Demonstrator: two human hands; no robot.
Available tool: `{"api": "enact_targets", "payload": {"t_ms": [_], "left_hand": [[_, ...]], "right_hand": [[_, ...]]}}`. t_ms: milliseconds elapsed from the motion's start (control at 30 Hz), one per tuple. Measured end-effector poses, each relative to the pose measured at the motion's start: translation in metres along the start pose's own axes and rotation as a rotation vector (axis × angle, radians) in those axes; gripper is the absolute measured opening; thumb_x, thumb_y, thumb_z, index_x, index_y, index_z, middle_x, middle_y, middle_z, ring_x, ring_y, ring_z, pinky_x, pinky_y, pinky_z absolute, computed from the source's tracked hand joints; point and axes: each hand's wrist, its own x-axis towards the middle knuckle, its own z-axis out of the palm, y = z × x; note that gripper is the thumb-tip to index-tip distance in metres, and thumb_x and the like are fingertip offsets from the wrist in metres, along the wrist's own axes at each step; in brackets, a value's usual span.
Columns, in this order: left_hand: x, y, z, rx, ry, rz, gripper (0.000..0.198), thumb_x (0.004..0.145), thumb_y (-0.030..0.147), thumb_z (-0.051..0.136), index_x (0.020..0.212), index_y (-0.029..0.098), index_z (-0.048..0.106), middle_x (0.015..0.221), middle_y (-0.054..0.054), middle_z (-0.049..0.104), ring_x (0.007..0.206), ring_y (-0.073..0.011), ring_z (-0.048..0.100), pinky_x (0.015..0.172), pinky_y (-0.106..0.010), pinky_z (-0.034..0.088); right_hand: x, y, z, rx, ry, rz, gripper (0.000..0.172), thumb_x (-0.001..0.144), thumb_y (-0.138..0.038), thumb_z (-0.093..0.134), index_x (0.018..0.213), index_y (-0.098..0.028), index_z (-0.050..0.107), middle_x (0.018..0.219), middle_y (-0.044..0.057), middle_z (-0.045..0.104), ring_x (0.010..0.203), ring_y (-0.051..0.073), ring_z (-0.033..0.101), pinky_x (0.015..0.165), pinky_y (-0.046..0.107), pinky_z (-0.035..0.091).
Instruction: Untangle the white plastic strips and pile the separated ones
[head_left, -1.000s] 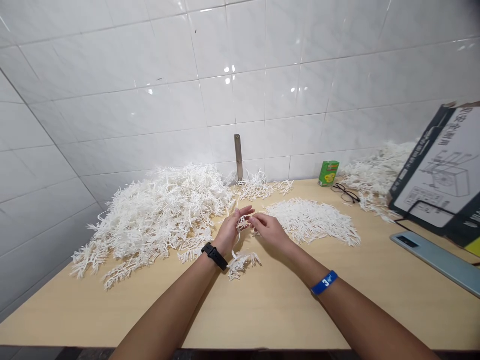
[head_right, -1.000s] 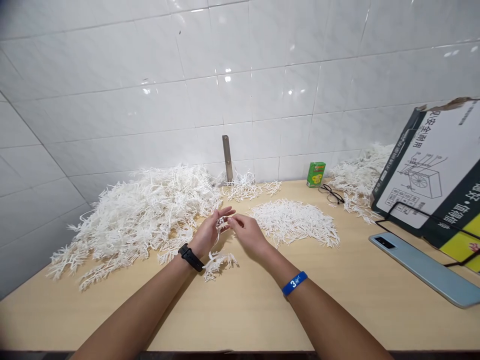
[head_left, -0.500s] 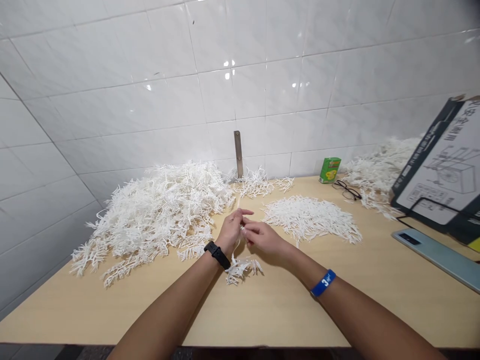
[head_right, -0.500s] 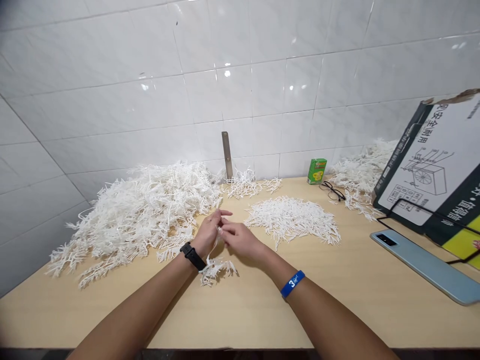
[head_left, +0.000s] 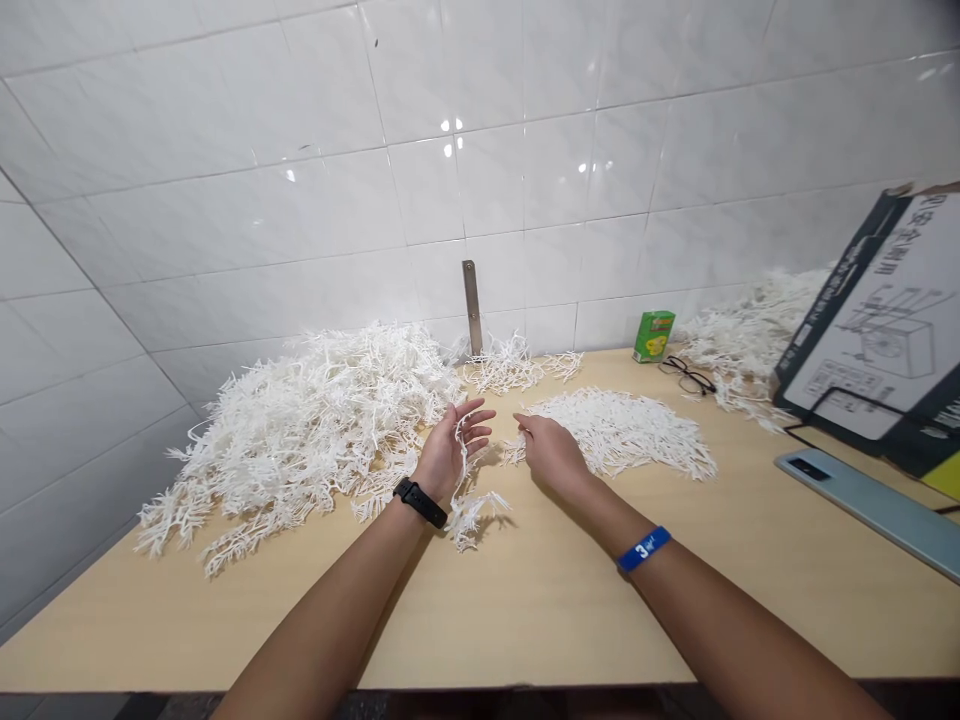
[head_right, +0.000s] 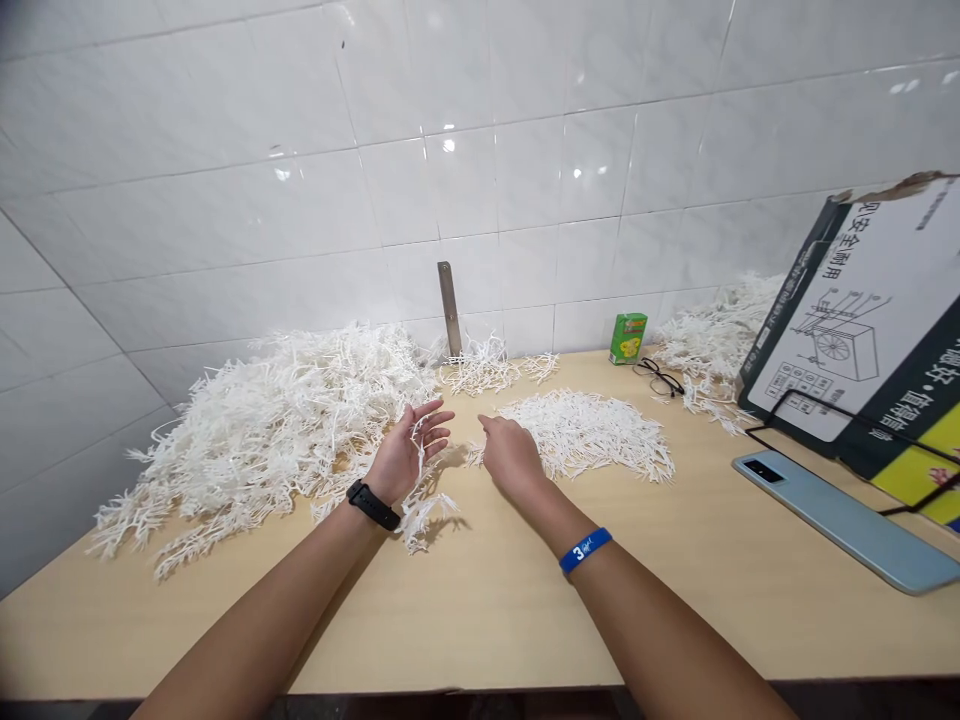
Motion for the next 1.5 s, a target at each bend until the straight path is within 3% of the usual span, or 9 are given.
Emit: {"api": "enact_targets", "payload": {"t_ms": [167, 300, 400, 567, 767, 1067, 1333, 1400, 1500], "left_hand": [[-0.002, 0.007, -0.001, -0.073, -0.019, -0.06, 0.045, 0.093, 0.053, 0.046, 0.111, 0.017, 0.066, 0.105, -0.011, 0.072, 0.07, -0.0125, 0.066, 0.069, -0.026, 0.053], [-0.001, 0.011, -0.005, -0.174, -0.02, -0.093, 0.041, 0.095, 0.05, 0.045, 0.109, 0.018, 0.066, 0.086, -0.006, 0.073, 0.063, -0.0121, 0.066, 0.064, -0.024, 0.053], [-0.001, 0.011, -0.007, -0.206, -0.015, -0.093, 0.039, 0.094, 0.05, 0.047, 0.106, 0.018, 0.066, 0.076, -0.004, 0.071, 0.06, -0.0113, 0.064, 0.062, -0.024, 0.053], [-0.002, 0.012, -0.007, -0.219, -0.02, -0.069, 0.036, 0.09, 0.049, 0.054, 0.099, 0.017, 0.068, 0.074, -0.003, 0.069, 0.063, -0.0113, 0.064, 0.065, -0.024, 0.053], [0.002, 0.014, -0.008, -0.17, 0.072, 0.025, 0.031, 0.089, 0.042, 0.055, 0.091, 0.015, 0.07, 0.085, -0.006, 0.07, 0.072, -0.0107, 0.064, 0.067, -0.022, 0.05], [0.008, 0.009, -0.014, 0.086, 0.176, 0.137, 0.026, 0.08, 0.039, 0.062, 0.093, 0.018, 0.071, 0.114, -0.009, 0.067, 0.087, -0.0132, 0.062, 0.068, -0.021, 0.047], [0.011, 0.0, -0.016, 0.42, 0.232, -0.038, 0.033, 0.08, 0.041, 0.067, 0.102, 0.016, 0.067, 0.122, -0.014, 0.065, 0.081, -0.0166, 0.067, 0.067, -0.027, 0.048], [0.012, 0.0, -0.019, 0.57, 0.245, 0.004, 0.033, 0.084, 0.045, 0.061, 0.1, 0.016, 0.066, 0.118, -0.013, 0.066, 0.078, -0.017, 0.067, 0.067, -0.029, 0.048], [0.013, 0.0, -0.025, 1.081, 0.206, 0.252, 0.029, 0.091, 0.042, 0.05, 0.093, 0.018, 0.067, 0.102, -0.01, 0.07, 0.083, -0.0206, 0.064, 0.074, -0.034, 0.048]], "right_hand": [[-0.004, -0.01, 0.002, 0.146, 0.024, -0.043, 0.036, 0.09, -0.019, 0.044, 0.119, -0.02, 0.066, 0.116, 0.011, 0.067, 0.107, 0.025, 0.058, 0.092, 0.037, 0.041], [-0.012, -0.023, 0.004, 0.378, -0.074, -0.039, 0.035, 0.089, -0.034, 0.053, 0.119, -0.022, 0.064, 0.119, 0.009, 0.064, 0.102, 0.021, 0.059, 0.088, 0.034, 0.044], [-0.015, -0.026, 0.008, 0.527, -0.201, 0.065, 0.044, 0.084, -0.046, 0.06, 0.12, -0.02, 0.063, 0.104, 0.008, 0.066, 0.084, 0.018, 0.06, 0.074, 0.031, 0.046], [-0.011, -0.022, 0.017, 0.69, -0.309, 0.159, 0.027, 0.081, -0.043, 0.059, 0.081, -0.016, 0.064, 0.069, 0.002, 0.062, 0.06, 0.013, 0.053, 0.057, 0.026, 0.04], [-0.001, -0.008, 0.021, 0.852, -0.07, 0.224, 0.028, 0.079, -0.046, 0.061, 0.084, -0.018, 0.062, 0.073, 0.002, 0.063, 0.061, 0.013, 0.053, 0.054, 0.025, 0.039], [0.011, -0.002, 0.002, 0.902, 0.257, 0.247, 0.034, 0.076, -0.043, 0.062, 0.1, -0.02, 0.059, 0.083, 0.003, 0.063, 0.068, 0.014, 0.057, 0.06, 0.027, 0.046], [0.013, 0.0, -0.001, 0.946, 0.309, 0.315, 0.035, 0.074, -0.039, 0.061, 0.102, -0.02, 0.057, 0.085, 0.003, 0.066, 0.066, 0.013, 0.057, 0.058, 0.026, 0.045], [0.013, 0.001, -0.001, 0.933, 0.329, 0.331, 0.034, 0.073, -0.04, 0.061, 0.1, -0.02, 0.058, 0.083, 0.002, 0.066, 0.065, 0.013, 0.057, 0.056, 0.025, 0.044], [0.013, 0.001, 0.001, 0.904, 0.33, 0.339, 0.031, 0.073, -0.041, 0.061, 0.096, -0.02, 0.059, 0.081, 0.002, 0.066, 0.063, 0.013, 0.056, 0.053, 0.025, 0.042]]}}
